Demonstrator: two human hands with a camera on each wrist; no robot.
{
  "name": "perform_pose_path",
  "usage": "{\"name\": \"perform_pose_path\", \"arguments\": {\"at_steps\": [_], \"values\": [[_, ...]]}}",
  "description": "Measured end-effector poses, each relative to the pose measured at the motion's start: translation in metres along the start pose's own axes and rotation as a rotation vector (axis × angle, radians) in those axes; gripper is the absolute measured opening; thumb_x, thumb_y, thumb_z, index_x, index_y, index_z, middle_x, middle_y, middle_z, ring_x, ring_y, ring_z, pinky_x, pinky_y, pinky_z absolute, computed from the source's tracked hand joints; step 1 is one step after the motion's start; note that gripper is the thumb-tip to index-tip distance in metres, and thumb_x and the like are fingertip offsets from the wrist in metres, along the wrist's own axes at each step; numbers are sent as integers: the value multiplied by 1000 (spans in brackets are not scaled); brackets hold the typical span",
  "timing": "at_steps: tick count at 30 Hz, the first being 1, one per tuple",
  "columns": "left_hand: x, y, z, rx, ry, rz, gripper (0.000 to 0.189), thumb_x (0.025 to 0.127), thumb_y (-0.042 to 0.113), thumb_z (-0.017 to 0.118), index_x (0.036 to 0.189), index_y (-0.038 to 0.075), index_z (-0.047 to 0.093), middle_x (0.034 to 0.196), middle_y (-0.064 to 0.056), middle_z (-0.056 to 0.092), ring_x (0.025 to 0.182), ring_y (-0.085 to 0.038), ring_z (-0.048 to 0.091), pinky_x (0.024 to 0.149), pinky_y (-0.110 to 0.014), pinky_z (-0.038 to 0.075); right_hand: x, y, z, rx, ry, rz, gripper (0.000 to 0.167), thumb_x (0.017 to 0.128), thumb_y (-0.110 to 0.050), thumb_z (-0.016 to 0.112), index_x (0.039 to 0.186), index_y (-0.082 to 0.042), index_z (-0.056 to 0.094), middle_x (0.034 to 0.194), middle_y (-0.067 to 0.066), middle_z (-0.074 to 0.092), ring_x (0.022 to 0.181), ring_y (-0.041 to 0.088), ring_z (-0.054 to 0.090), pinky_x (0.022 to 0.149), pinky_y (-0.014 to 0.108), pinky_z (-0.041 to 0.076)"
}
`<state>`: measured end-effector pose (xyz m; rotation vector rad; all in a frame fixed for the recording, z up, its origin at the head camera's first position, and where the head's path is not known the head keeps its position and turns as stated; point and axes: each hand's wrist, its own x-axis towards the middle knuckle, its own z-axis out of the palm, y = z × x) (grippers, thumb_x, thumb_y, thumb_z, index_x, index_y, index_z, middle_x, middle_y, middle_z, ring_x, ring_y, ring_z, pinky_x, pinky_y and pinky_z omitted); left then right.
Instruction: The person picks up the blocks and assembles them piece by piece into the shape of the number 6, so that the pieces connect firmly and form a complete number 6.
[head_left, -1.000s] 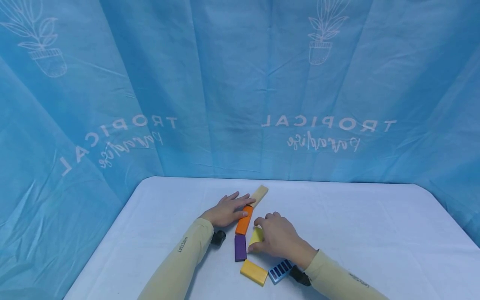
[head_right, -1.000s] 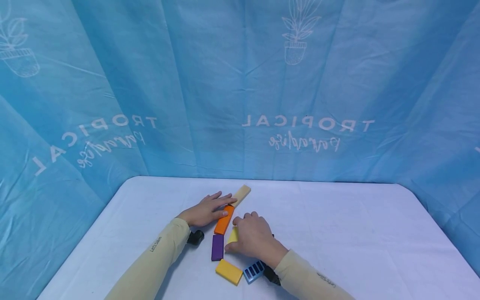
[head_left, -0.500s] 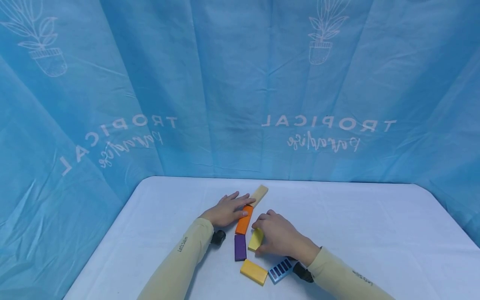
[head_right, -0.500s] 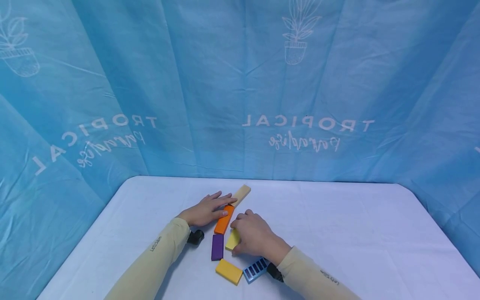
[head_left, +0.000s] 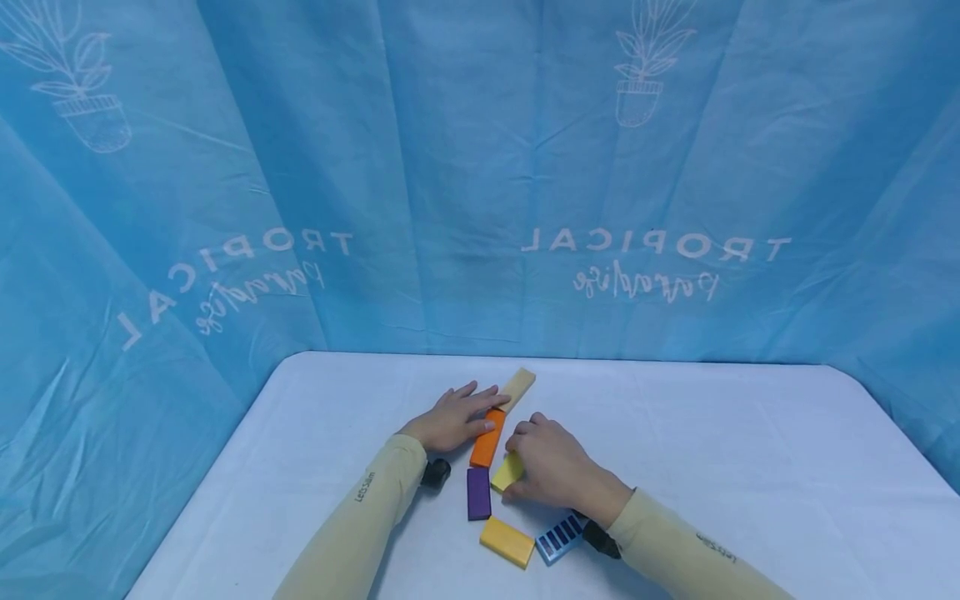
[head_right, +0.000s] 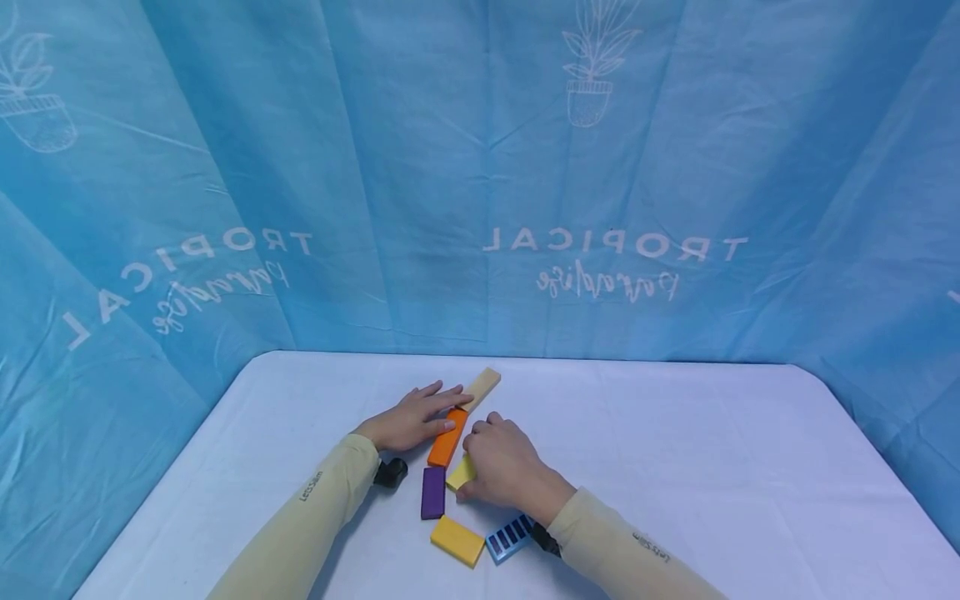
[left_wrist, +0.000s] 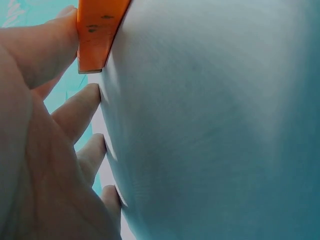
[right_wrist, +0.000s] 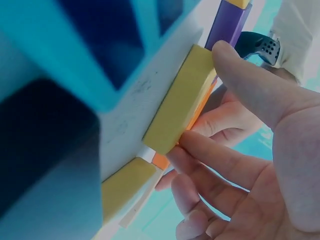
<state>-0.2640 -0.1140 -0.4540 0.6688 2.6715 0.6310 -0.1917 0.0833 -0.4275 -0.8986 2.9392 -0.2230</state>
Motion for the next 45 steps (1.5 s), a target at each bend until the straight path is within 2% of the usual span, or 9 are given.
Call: {"name": "perform_pose_path", "arguments": {"at_steps": [8,26,31,35,40,45], "values": [[0,0,0,10,2,14,51,105,36,51,155,31,42,164,0,30,153,-33,13,122,-55,4,1,2,3,-38,37,-2,58,73,-56,85,108,-11,77,106,3,69,92,18,52,83,33,51],[0,-1,0,8,7,15,50,105,36,52,154,32,43,164,0,30,153,-34,14,122,-56,5,5,-2,3,-117,71,54,58,72,-61,83,99,-10,76,90,4,66,81,18,52,74,31,52],[0,-1,1,10,9,9,50,105,36,52,154,33,43,164,0,30,153,-34,14,122,-56,5,3,5,-4,-21,62,90,52,77,-52,84,105,-9,76,98,5,69,85,20,54,79,35,53],[1,-2,2,19,8,11,50,105,36,52,154,32,42,164,0,30,153,-33,14,122,-56,5,-2,19,-14,91,76,132,40,84,-37,82,111,-8,75,107,7,70,94,23,57,87,40,54],[1,-3,2,17,5,19,50,105,36,51,154,31,42,164,0,30,153,-33,14,122,-56,6,-8,37,-22,195,61,159,35,87,-23,80,118,-9,73,114,8,68,104,24,57,94,43,53],[2,-4,2,15,1,10,50,105,37,51,154,33,42,164,1,29,153,-32,13,123,-55,5,-14,52,-23,242,26,165,36,89,-18,78,123,-12,71,112,6,68,103,22,56,90,41,54]]}}
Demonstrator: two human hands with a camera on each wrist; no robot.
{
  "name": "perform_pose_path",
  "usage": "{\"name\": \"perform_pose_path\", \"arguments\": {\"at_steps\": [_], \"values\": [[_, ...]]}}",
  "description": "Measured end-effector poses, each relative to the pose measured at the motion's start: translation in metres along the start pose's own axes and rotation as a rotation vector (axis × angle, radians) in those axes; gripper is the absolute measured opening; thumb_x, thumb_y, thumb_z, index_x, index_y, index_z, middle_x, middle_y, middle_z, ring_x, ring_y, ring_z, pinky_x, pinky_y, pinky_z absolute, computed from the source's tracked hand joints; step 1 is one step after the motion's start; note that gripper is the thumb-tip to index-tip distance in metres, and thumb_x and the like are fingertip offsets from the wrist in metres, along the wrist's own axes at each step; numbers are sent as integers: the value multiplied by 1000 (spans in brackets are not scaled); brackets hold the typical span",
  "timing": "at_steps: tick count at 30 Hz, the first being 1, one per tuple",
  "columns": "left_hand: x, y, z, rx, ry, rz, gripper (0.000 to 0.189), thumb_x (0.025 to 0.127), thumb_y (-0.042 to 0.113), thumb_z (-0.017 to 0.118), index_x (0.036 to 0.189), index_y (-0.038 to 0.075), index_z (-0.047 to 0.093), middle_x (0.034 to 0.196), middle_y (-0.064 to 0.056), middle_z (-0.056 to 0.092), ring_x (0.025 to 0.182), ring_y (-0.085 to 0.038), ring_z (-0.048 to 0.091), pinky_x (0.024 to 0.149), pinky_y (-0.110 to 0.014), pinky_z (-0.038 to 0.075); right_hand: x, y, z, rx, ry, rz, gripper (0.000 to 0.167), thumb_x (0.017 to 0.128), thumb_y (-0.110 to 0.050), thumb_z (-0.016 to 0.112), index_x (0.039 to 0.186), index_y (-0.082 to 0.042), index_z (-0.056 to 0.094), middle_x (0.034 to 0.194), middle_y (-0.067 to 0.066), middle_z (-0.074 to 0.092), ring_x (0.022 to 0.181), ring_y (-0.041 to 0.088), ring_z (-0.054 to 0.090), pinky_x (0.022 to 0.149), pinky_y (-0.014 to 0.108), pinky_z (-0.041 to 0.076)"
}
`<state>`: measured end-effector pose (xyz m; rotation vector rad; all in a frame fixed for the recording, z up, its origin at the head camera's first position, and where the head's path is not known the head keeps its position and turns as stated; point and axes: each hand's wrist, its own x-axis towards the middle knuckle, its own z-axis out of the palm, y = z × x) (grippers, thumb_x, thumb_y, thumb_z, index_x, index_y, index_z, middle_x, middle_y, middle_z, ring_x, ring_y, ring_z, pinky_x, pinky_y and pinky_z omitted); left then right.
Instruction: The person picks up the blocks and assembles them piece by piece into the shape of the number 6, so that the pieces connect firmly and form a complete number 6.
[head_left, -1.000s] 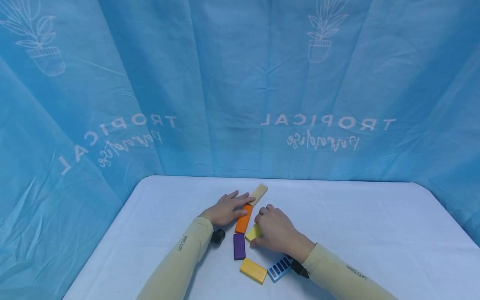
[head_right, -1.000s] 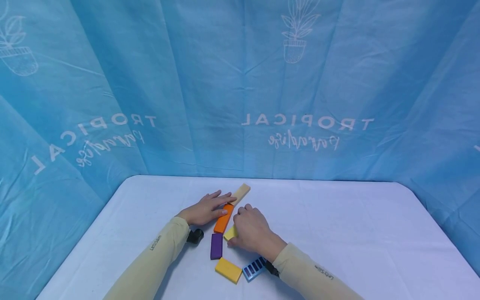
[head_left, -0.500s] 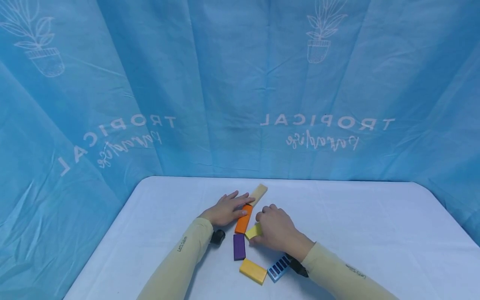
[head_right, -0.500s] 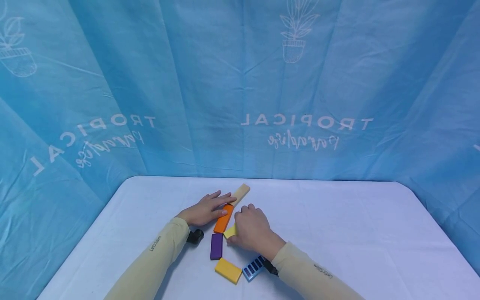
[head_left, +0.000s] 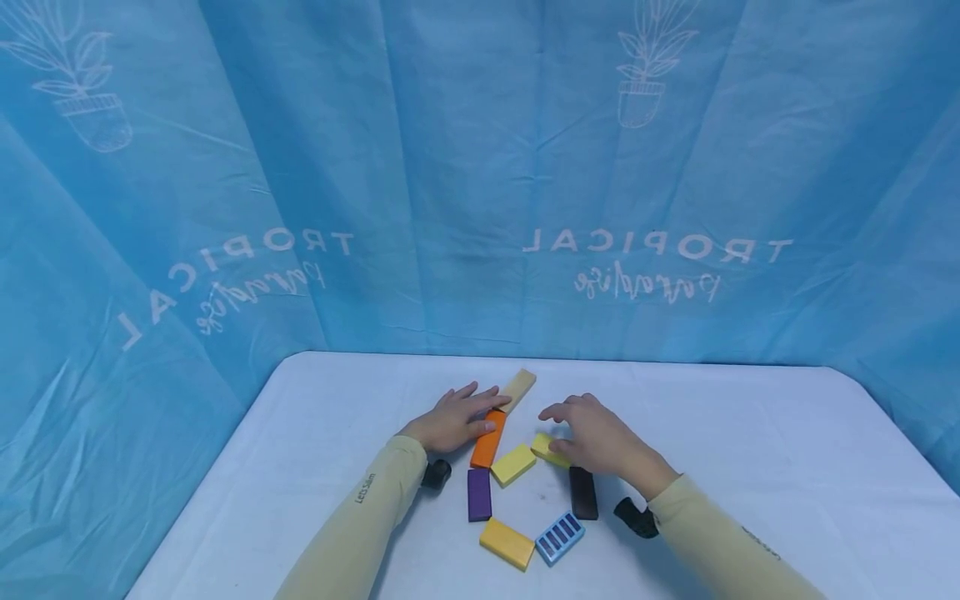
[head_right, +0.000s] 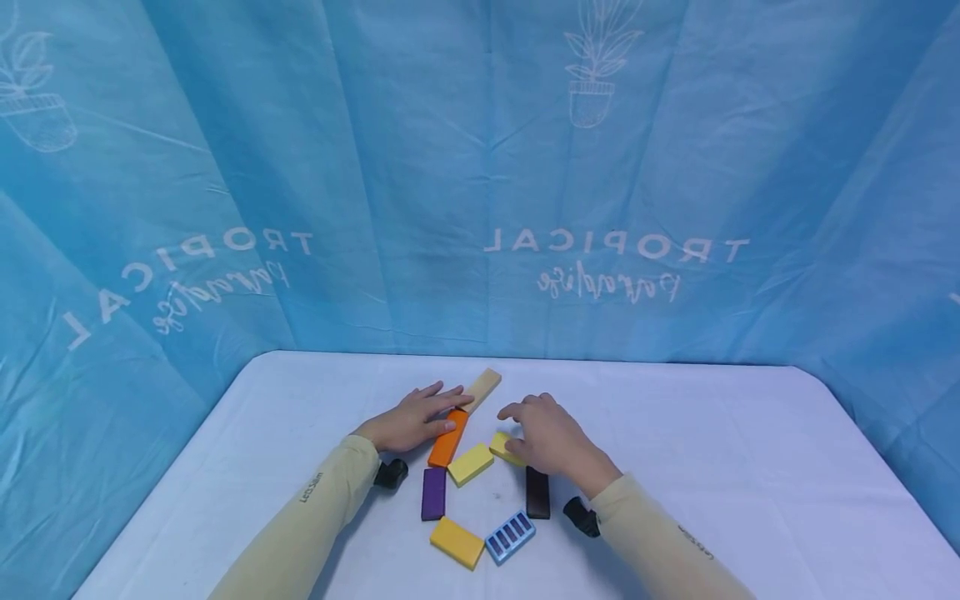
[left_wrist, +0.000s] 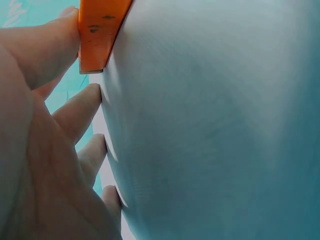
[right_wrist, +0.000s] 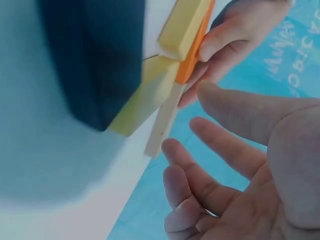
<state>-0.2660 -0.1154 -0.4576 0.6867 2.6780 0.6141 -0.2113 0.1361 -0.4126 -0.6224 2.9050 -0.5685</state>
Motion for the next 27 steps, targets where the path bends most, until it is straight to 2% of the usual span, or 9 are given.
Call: {"name": "perform_pose_path", "arguments": {"at_steps": [4,17,27], "values": [[1,0,1,0,1,-6,50,105,38,51,154,33,42,164,2,29,154,-31,13,123,-54,4,-2,8,0,22,-32,10,38,88,-18,79,124,-14,71,105,3,67,98,19,56,84,38,54],[0,2,0,6,-2,-18,50,105,38,50,155,34,41,164,3,29,154,-30,13,123,-53,4,-2,19,11,24,-88,42,41,84,-21,82,123,-19,72,94,-3,65,86,13,54,77,33,52],[0,1,0,8,-5,-18,51,105,39,51,155,34,40,164,3,29,154,-30,13,123,-53,4,-5,21,9,45,-91,35,37,85,-19,82,121,-19,73,94,-4,65,86,12,55,78,34,51]]}}
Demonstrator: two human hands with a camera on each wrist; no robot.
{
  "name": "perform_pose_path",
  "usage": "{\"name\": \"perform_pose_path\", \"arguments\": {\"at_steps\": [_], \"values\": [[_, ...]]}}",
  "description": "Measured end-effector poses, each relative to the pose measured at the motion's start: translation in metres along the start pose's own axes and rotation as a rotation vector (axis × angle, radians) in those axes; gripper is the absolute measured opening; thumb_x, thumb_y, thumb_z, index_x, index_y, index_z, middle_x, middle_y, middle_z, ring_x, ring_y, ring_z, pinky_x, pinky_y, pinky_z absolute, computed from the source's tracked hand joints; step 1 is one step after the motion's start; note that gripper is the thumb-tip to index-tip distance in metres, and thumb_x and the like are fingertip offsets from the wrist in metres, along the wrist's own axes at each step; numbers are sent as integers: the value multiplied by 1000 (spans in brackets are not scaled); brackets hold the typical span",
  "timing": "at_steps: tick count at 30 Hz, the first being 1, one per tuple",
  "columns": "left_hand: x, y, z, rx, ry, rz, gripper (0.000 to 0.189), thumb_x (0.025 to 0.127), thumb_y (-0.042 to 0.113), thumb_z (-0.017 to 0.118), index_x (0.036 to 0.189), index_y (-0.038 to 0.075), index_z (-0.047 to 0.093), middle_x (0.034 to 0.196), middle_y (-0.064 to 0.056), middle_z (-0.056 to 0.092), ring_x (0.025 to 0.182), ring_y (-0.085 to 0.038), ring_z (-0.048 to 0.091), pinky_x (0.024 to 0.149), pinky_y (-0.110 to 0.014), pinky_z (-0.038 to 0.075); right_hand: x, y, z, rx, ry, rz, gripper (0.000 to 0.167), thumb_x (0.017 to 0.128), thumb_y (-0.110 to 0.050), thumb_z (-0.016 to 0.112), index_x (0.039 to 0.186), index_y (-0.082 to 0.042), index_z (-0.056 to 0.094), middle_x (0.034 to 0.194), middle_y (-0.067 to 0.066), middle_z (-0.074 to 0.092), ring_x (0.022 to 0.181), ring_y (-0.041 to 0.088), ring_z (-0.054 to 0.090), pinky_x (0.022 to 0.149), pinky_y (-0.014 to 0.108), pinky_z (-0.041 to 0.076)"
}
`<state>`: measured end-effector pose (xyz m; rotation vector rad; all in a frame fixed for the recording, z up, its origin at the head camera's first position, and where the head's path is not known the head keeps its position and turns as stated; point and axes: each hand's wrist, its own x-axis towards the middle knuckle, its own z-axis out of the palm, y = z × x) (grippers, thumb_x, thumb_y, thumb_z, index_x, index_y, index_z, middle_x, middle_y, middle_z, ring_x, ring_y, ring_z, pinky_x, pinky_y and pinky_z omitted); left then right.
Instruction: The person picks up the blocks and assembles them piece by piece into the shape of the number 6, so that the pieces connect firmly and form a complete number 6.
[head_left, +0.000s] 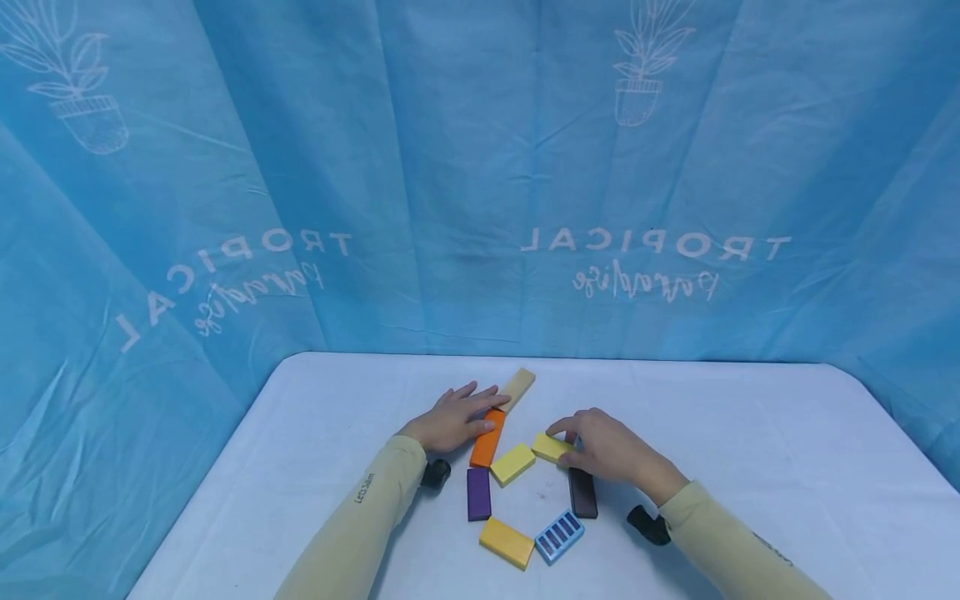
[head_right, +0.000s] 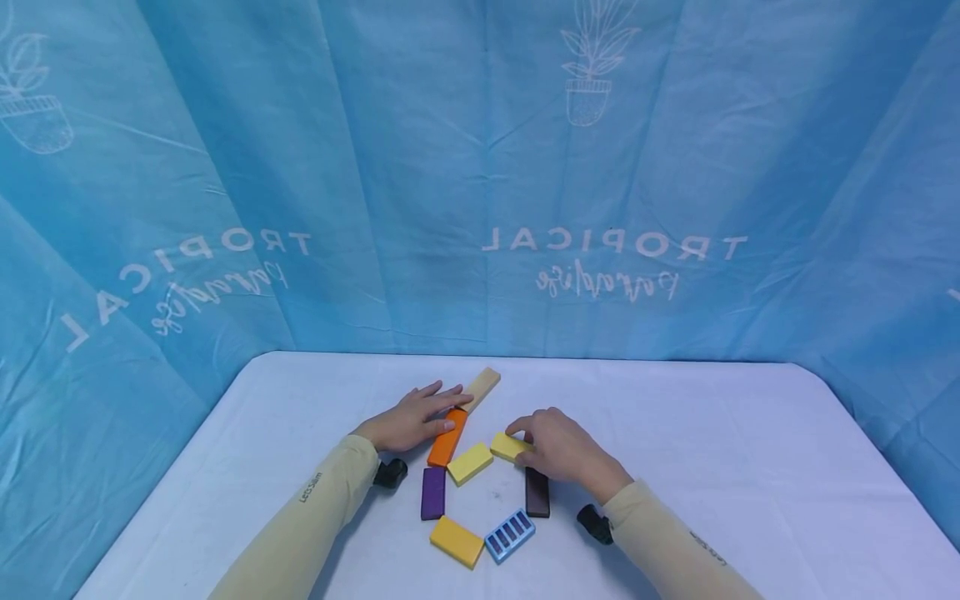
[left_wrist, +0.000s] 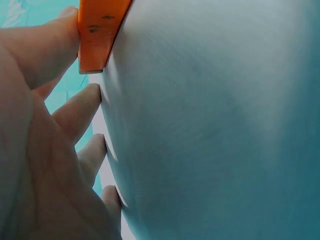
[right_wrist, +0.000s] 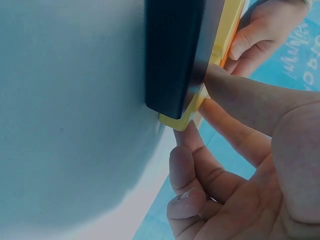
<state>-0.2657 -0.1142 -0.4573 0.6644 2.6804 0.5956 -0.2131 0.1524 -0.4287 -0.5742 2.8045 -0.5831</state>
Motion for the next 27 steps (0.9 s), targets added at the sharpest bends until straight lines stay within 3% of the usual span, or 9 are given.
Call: {"name": "perform_pose_path", "arguments": {"at_steps": [27], "values": [[0,1,-1,-6,4,3,51,105,36,52,154,32,42,164,1,30,154,-31,13,123,-54,4,-2,2,0,26,-6,14,37,84,-21,83,120,-19,73,97,-4,67,90,13,57,82,35,52]]}}
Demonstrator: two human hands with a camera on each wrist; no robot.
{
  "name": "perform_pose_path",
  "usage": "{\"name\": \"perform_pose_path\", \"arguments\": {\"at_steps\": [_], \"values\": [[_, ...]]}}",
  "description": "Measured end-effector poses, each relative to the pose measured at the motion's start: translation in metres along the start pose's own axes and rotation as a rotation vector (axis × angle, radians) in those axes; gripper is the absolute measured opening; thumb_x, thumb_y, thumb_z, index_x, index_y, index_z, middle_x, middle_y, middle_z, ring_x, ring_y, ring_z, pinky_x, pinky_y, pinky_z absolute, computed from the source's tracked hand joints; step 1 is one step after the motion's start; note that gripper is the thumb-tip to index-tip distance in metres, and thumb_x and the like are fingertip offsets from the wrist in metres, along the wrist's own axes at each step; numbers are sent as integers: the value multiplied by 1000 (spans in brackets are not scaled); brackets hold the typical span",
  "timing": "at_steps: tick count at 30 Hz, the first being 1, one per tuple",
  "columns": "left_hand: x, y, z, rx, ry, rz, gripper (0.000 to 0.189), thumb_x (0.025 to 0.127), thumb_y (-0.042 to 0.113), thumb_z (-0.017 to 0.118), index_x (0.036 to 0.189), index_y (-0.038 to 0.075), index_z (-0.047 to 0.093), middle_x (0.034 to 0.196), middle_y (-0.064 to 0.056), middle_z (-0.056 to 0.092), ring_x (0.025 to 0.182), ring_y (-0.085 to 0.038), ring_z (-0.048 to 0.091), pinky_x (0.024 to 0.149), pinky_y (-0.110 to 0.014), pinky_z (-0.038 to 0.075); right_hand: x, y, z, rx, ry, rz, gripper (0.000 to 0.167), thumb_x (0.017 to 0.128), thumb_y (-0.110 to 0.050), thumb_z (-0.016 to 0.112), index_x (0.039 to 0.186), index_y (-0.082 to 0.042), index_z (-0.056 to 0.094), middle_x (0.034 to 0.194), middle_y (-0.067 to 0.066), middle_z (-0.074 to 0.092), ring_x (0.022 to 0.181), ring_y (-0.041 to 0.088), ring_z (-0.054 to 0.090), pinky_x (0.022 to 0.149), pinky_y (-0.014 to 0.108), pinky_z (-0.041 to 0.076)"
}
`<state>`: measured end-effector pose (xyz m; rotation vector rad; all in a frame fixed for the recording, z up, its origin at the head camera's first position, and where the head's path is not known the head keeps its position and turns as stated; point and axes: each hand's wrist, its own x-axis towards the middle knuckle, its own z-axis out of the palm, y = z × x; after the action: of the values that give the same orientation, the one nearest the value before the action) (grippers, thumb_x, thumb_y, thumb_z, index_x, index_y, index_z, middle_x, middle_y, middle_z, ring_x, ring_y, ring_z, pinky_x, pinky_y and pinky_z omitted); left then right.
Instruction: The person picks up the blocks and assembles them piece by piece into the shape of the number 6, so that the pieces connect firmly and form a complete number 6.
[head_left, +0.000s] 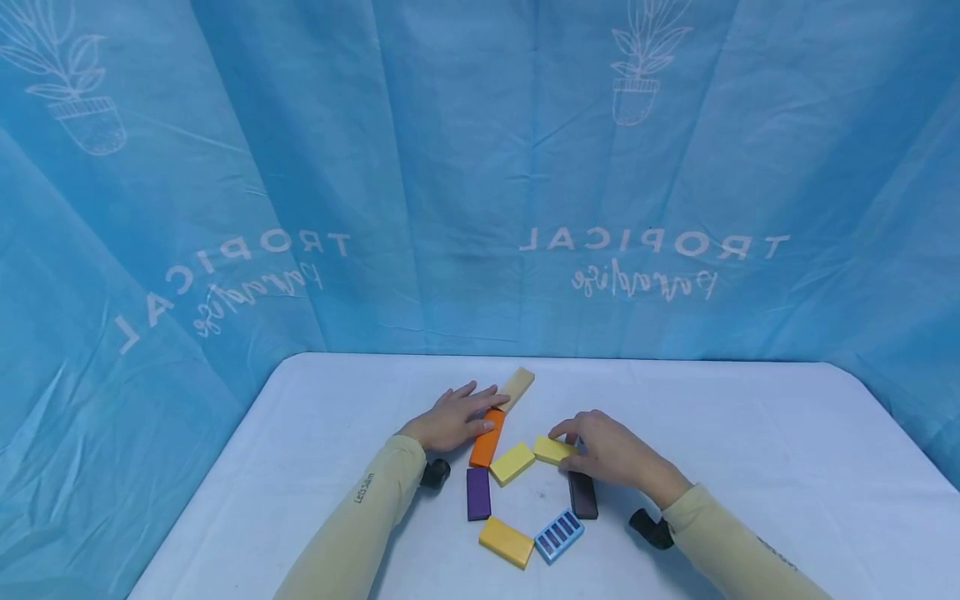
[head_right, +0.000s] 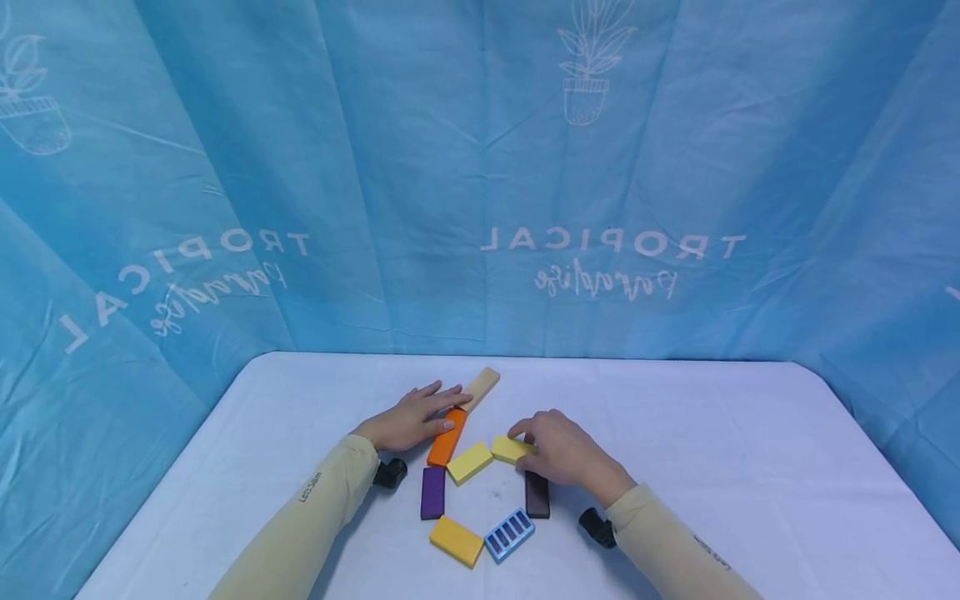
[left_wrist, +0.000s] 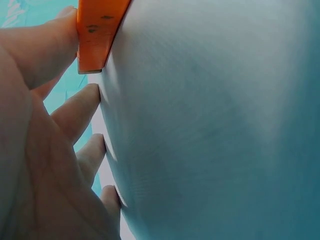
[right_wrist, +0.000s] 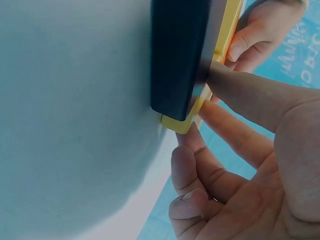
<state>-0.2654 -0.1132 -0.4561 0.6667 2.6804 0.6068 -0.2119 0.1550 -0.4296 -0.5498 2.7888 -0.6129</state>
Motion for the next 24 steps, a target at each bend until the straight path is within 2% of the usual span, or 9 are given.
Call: {"name": "perform_pose_path", "arguments": {"at_steps": [9,18,24], "values": [[-1,0,0,-4,2,7,50,105,35,52,154,32,43,163,1,31,153,-32,14,122,-55,6,0,2,2,23,10,9,39,85,-24,82,123,-17,72,97,-6,67,91,12,58,83,36,52],[1,-4,0,-7,-5,40,52,105,39,50,155,32,40,163,1,30,154,-31,13,123,-54,5,-7,15,2,57,93,69,36,87,-25,79,122,-18,71,98,-8,66,91,11,58,82,36,53],[-4,-7,-3,-39,12,66,53,106,43,46,157,32,37,163,2,31,153,-31,14,123,-54,6,-16,29,0,74,139,59,31,90,-22,75,121,-15,71,101,-7,67,93,13,59,79,35,53]]}}
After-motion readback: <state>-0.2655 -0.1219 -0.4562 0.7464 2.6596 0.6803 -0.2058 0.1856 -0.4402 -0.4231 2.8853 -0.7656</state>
